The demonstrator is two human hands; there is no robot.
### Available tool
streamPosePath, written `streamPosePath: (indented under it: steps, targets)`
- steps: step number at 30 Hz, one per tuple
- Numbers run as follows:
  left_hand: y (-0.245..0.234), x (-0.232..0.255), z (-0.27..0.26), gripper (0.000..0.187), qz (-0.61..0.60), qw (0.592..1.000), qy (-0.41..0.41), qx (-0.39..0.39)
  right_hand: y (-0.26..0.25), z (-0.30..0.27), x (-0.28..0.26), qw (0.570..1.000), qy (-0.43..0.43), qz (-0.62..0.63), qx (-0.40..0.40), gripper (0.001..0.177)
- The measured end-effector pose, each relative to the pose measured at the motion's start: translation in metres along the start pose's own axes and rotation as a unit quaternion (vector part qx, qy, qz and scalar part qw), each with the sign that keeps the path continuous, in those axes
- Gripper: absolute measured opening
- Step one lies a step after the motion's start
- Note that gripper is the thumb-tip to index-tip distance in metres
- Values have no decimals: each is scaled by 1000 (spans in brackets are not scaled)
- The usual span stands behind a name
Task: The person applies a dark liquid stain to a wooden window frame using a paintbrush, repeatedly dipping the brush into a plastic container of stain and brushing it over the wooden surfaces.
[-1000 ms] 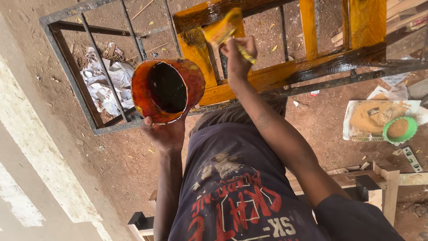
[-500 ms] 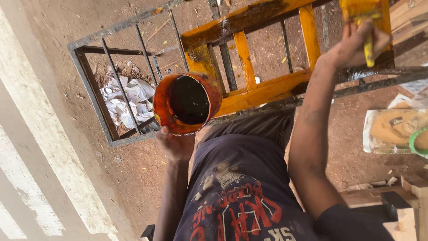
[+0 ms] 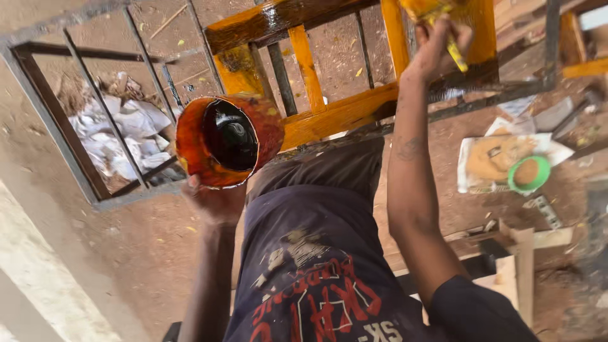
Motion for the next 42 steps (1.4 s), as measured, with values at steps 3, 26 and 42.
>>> streamPosePath:
  steps: [3, 26, 42]
  targets:
    - [-16, 10, -14, 79, -26, 998, 37, 42, 13, -21, -10, 990, 74, -18, 119, 17]
    - [-42, 4, -75, 83, -76, 970, 190, 130, 158, -140, -40, 874, 245, -232, -350, 12]
    - [-26, -1, -58, 80, -66, 975, 180, 116, 82, -168, -44, 693, 206, -413, -554, 8]
Point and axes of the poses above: each hand's wrist, its own z-axis towards the middle knuckle, its own y-axis out of the palm, x = y × z, the point moved 1 cm from there along z, towards the middle knuckle, and after that the axes turned 2 degrees about -y, right-handed, at the moved point
